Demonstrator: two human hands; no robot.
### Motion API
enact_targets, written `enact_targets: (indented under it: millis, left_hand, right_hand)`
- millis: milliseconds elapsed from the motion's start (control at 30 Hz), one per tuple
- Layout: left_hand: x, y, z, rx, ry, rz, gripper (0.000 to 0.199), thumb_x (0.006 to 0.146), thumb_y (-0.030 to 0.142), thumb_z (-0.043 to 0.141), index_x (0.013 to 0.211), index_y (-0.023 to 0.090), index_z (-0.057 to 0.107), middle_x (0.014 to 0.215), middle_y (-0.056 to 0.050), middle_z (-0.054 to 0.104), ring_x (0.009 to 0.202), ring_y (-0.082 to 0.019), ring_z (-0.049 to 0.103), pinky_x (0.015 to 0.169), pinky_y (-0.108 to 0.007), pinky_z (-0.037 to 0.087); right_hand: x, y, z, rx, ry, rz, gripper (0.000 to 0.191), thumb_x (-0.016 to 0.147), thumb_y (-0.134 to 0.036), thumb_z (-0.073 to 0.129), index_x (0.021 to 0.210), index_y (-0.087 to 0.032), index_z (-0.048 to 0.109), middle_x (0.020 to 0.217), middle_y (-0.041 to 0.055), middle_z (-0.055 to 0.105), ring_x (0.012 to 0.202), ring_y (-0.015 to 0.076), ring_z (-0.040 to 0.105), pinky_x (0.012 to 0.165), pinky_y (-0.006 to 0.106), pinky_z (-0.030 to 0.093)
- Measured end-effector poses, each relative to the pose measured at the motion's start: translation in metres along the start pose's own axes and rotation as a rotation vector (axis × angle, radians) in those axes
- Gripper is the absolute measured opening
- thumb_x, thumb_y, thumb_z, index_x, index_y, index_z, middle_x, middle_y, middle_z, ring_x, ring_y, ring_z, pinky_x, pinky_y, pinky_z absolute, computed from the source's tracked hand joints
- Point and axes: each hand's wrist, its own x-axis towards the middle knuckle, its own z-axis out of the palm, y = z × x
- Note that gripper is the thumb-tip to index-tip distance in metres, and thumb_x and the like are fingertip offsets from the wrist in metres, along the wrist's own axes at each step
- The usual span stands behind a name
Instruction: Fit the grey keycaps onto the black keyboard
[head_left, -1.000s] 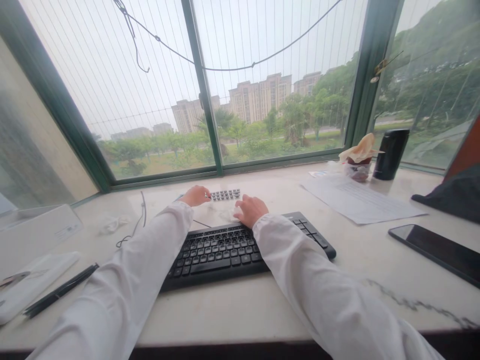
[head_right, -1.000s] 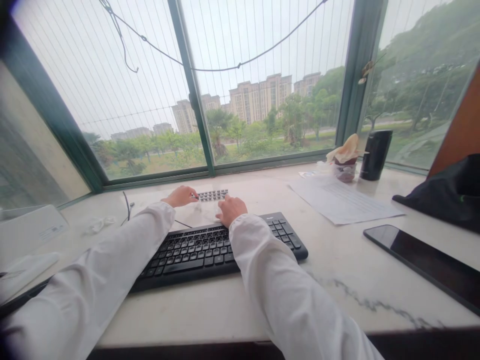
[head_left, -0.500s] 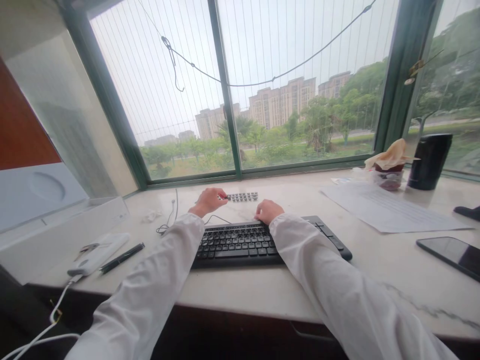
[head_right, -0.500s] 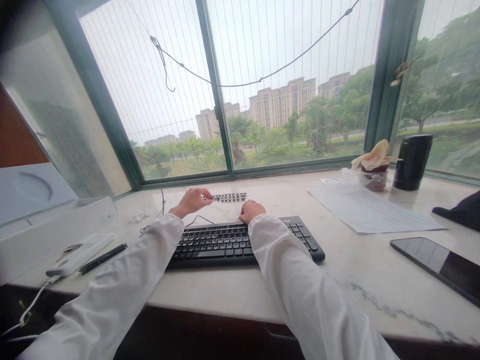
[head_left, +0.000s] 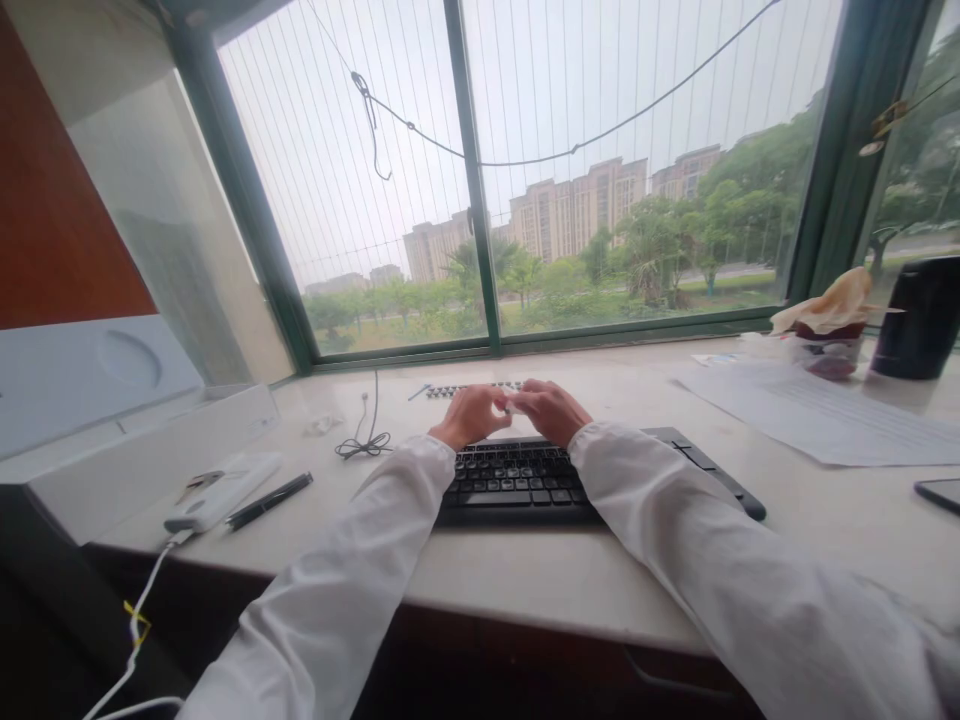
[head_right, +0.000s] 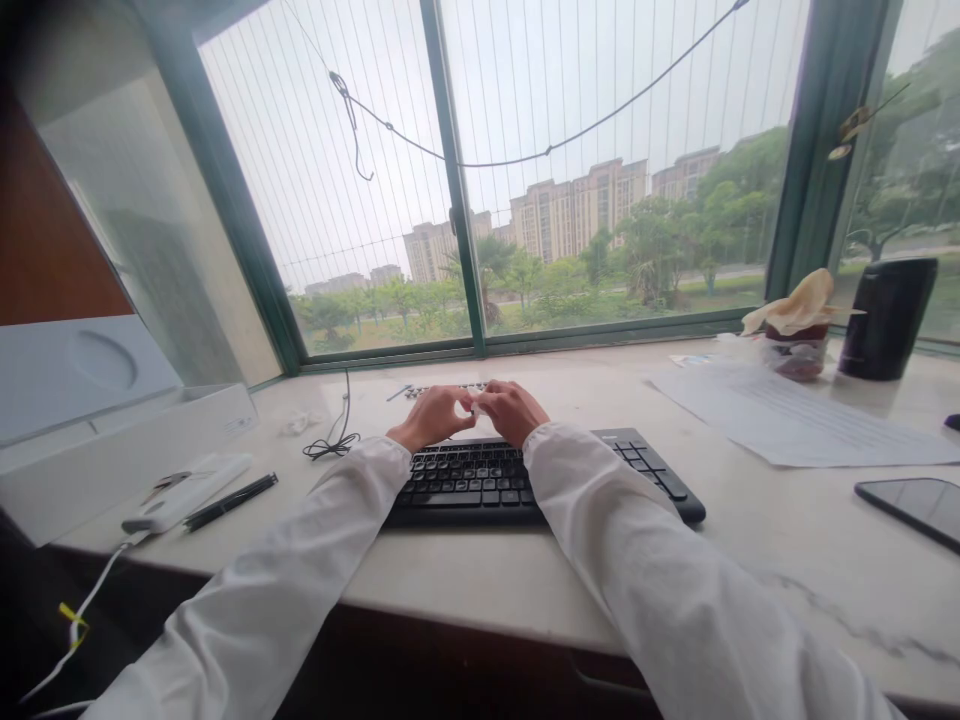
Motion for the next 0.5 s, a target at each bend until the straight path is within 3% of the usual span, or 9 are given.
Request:
enact_targets:
  millis: [133,267,500]
  left_hand:
    - [-0.001,-0.006,0.001,-0.118,0.087,0.005,0.015,0.073,0.029,0.068,0.084,0.022,0.075,0.079,0.001,0.074,0.073,-0.015,0.067,0.074,-0.026,0.051]
    - [-0.001,-0.007,0.000,-0.172,0.138,0.010,0.015,0.071,0.029,0.071,0.083,0.021,0.076,0.077,0.000,0.074,0.072,-0.015,0.067,0.072,-0.025,0.051]
    - [-0.005,-0.010,0.004,-0.247,0.047,0.103,0.011,0.071,0.030,0.073,0.077,0.021,0.075,0.076,0.002,0.074,0.072,-0.014,0.067,0.072,-0.024,0.048]
  right_hand:
    - [-0.001,0.002,0.008,0.103,0.055,-0.100,0.030,0.095,-0.026,0.048,0.115,-0.022,0.069,0.085,0.0066,0.064,0.073,0.0155,0.058,0.071,0.026,0.042]
    - [-0.002,0.006,0.010,0.147,0.096,-0.125,0.025,0.092,-0.026,0.054,0.105,-0.023,0.074,0.081,0.0059,0.065,0.070,0.0154,0.059,0.068,0.027,0.044]
    - [-0.002,0.017,0.007,0.123,0.004,-0.258,0.019,0.089,-0.032,0.059,0.096,-0.029,0.077,0.084,0.0046,0.069,0.075,0.0164,0.062,0.074,0.029,0.045]
